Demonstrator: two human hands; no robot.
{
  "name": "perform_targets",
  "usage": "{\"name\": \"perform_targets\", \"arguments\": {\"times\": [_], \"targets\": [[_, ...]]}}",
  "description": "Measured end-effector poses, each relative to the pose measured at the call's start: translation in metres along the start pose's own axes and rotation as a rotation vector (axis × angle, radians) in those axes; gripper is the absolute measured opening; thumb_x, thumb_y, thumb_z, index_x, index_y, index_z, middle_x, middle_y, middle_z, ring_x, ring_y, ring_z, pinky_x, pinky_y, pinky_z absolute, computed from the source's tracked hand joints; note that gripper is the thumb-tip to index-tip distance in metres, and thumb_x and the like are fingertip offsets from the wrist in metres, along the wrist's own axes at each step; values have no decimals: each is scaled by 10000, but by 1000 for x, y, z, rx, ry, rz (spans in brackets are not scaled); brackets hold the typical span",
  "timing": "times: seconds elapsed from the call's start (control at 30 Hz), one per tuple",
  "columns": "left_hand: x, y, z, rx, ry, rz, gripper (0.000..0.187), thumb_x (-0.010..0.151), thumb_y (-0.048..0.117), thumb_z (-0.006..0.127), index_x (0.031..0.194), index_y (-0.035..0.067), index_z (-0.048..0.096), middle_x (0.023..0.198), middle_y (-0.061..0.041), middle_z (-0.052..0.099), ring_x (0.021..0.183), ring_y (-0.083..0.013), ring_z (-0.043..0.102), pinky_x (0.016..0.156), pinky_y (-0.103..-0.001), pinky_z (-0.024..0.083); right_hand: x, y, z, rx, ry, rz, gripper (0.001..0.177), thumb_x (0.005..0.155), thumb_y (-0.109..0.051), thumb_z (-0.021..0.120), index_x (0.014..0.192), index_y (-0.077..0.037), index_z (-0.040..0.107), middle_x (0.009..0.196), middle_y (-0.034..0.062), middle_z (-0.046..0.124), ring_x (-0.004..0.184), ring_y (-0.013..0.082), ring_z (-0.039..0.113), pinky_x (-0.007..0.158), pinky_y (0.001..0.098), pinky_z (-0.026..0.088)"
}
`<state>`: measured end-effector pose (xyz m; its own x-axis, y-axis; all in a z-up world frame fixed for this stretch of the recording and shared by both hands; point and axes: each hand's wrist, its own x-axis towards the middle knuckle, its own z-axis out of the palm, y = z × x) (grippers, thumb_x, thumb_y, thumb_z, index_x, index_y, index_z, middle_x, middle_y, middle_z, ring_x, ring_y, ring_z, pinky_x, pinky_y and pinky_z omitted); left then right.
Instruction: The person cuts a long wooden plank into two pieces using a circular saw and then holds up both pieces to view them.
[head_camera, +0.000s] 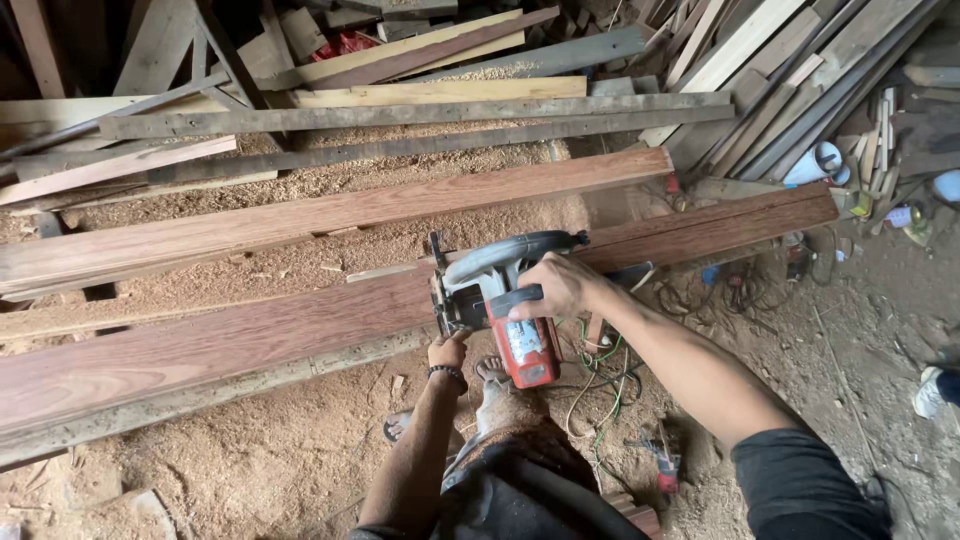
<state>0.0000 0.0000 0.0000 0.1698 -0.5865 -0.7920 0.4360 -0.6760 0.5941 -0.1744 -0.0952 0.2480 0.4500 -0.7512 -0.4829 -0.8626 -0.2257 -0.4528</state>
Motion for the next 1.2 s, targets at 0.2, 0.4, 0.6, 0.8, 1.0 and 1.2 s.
{"name": "perform_targets", "arguments": {"times": [0.2,0.4,0.6,0.8,1.0,1.2], "targets": [[5,6,-20,-119,10,-13,201,687,85,889,761,56,704,469,-81,515,422,-118,503,454,-209,363,9,-28,6,0,-18,15,595,681,-735,713,669,-142,668,577,125,613,635,312,650,608,388,461],[9,15,-46,-107,28,-8,240,654,100,932,744,46,716,444,-98,518,409,-125,491,443,-250,378,23,-50,16,16,-11,12,630,682,-759,705,630,-134,646,537,118,589,603,308,632,599,389,447],[6,24,-68,-258,9,-29,265,657,-8,904,798,-23,680,514,-102,483,468,-146,472,534,-259,436,31,-73,22,8,-9,19,592,677,-731,729,626,-147,651,543,99,601,610,295,644,591,375,454],[18,26,-94,-295,53,-37,269,652,-24,898,803,-18,676,524,-119,555,452,-176,531,528,-307,465,36,-109,25,9,-20,-12,583,698,-710,701,613,-137,638,502,104,553,566,309,618,582,392,441],[30,33,-125,-254,48,-21,238,650,-5,894,771,33,693,494,-99,544,424,-145,526,467,-245,395,51,-136,33,12,-30,-43,561,717,-688,716,599,-146,632,487,74,534,542,277,596,561,362,433],[35,40,-158,-301,55,-3,280,619,-38,920,753,11,679,508,-102,541,423,-113,472,483,-248,421,62,-162,40,13,-33,-63,585,741,-710,687,595,-146,630,467,49,520,518,245,582,546,347,417]]}}
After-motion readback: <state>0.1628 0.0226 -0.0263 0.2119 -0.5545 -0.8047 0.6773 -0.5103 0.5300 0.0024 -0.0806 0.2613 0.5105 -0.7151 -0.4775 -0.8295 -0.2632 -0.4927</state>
